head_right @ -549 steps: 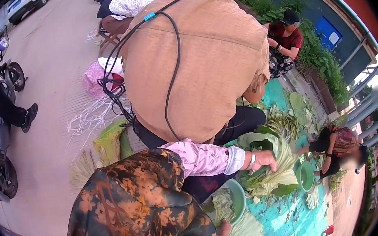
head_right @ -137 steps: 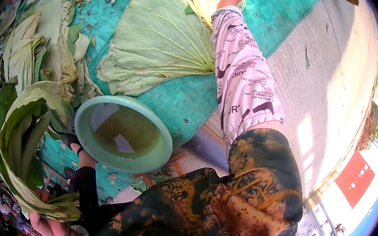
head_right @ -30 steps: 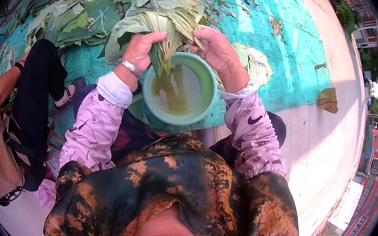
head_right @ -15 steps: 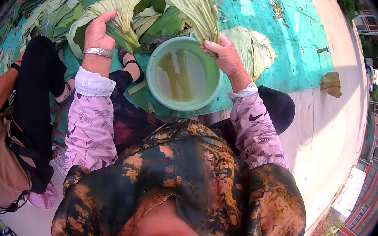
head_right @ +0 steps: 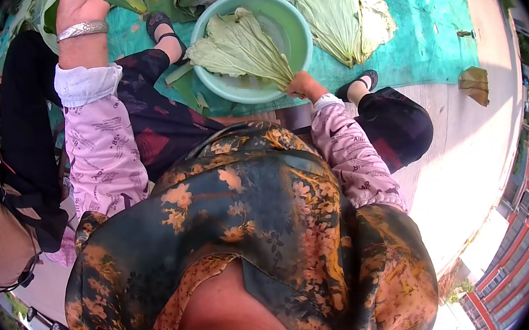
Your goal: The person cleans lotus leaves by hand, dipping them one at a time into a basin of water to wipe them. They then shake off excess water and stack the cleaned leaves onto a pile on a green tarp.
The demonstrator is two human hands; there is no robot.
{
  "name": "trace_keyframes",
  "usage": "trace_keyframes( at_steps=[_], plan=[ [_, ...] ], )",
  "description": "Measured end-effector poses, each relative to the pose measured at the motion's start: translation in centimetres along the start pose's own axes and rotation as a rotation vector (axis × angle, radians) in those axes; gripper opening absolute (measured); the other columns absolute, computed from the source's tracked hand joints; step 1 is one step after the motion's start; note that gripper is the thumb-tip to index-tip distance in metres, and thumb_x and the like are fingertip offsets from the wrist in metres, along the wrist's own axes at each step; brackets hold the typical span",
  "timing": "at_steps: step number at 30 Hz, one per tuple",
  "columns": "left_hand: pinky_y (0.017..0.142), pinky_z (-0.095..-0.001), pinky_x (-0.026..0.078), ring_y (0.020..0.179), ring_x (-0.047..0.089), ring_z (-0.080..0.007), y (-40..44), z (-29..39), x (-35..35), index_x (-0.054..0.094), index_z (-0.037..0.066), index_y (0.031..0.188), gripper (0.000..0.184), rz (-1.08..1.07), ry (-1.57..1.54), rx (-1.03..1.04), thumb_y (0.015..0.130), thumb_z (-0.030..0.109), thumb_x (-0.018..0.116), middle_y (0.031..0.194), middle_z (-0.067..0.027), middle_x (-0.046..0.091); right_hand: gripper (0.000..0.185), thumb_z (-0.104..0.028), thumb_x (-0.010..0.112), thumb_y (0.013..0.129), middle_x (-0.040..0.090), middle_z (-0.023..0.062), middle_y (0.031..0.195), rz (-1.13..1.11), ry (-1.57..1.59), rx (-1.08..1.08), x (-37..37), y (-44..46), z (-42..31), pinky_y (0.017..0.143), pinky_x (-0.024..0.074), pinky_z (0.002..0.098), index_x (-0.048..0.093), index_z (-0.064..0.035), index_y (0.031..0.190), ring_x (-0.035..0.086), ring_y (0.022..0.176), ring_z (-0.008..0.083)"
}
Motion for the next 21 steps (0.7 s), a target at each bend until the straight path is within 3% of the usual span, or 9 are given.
trace_keyframes(
  at_steps=[2,5,8,11,14,18,21],
  plan=[
    [0.071,-0.0384,0.050,0.074,0.061,-0.0277,-0.8,-0.4,0.9,0.058,-0.006,0.088,0.017,-0.019,-0.002,-0.040,0.080,0.004,0.047,0.082,-0.0149,0.063,0.014,-0.015,0.063,0.070,0.052,0.0075,0.049,-0.074,0.155,0.010,0.5,-2.4,-1.6,0.032,0.0349,0.0290,0.059,-0.0024,0.069,0.044,0.034,0.0151],
    [0.071,-0.0380,0.051,0.074,0.061,-0.0273,-0.8,-1.8,1.8,0.057,-0.006,0.089,0.017,-0.024,0.005,-0.051,0.080,0.004,0.047,0.082,-0.0150,0.063,0.018,-0.018,0.060,0.071,0.055,0.0119,0.052,0.069,0.192,-0.099,-1.3,-2.5,-3.9,0.037,0.0413,0.0321,0.059,0.0000,0.074,0.051,0.038,0.0200],
    [0.071,-0.0377,0.051,0.074,0.061,-0.0266,-1.1,-1.5,2.3,0.057,-0.006,0.088,0.016,-0.023,0.010,-0.018,0.080,0.003,0.048,0.081,-0.0149,0.063,0.024,-0.021,0.057,0.073,0.061,0.0180,0.066,0.388,-0.053,-0.129,-3.8,-0.5,-4.5,0.052,0.0482,0.0379,0.059,0.0008,0.082,0.061,0.055,0.0289],
    [0.071,-0.0374,0.050,0.074,0.061,-0.0261,-1.6,-1.7,2.9,0.057,-0.006,0.087,0.015,-0.012,0.003,-0.008,0.079,0.002,0.049,0.081,-0.0146,0.063,0.023,-0.019,0.052,0.076,0.061,0.0203,0.071,0.539,-0.410,-0.128,-5.6,-0.2,-5.5,0.062,0.0499,0.0406,0.058,0.0006,0.085,0.063,0.066,0.0308],
    [0.072,-0.0374,0.050,0.075,0.061,-0.0260,-2.1,-2.1,3.5,0.057,-0.006,0.087,0.014,-0.030,0.001,-0.021,0.079,0.002,0.049,0.082,-0.0144,0.063,0.024,-0.019,0.051,0.075,0.062,0.0206,0.082,0.620,-0.527,-0.035,-8.2,-3.3,-6.7,0.070,0.0481,0.0420,0.059,-0.0024,0.090,0.061,0.079,0.0346],
    [0.073,-0.0377,0.050,0.075,0.061,-0.0263,-3.1,-1.9,4.3,0.057,-0.006,0.088,0.015,-0.040,0.011,-0.013,0.079,0.003,0.049,0.083,-0.0145,0.062,0.024,-0.019,0.052,0.074,0.061,0.0188,0.087,0.670,-0.571,-0.024,-10.1,-4.4,-7.4,0.071,0.0472,0.0426,0.058,-0.0050,0.093,0.059,0.083,0.0343],
    [0.073,-0.0379,0.050,0.075,0.061,-0.0267,-3.3,-2.2,4.8,0.057,-0.006,0.088,0.015,-0.079,0.013,-0.035,0.079,0.003,0.049,0.083,-0.0144,0.062,0.020,-0.015,0.051,0.075,0.062,0.0190,0.087,0.607,-0.650,-0.160,-7.7,-4.7,-10.9,0.070,0.0479,0.0427,0.059,-0.0045,0.089,0.060,0.082,0.0340]
  ],
)
Point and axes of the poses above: each hand's wrist, its own y-axis towards the middle knuckle, its own x-axis out of the palm, z = x × y, the point moved 10 cm from there along y, towards the middle knuckle
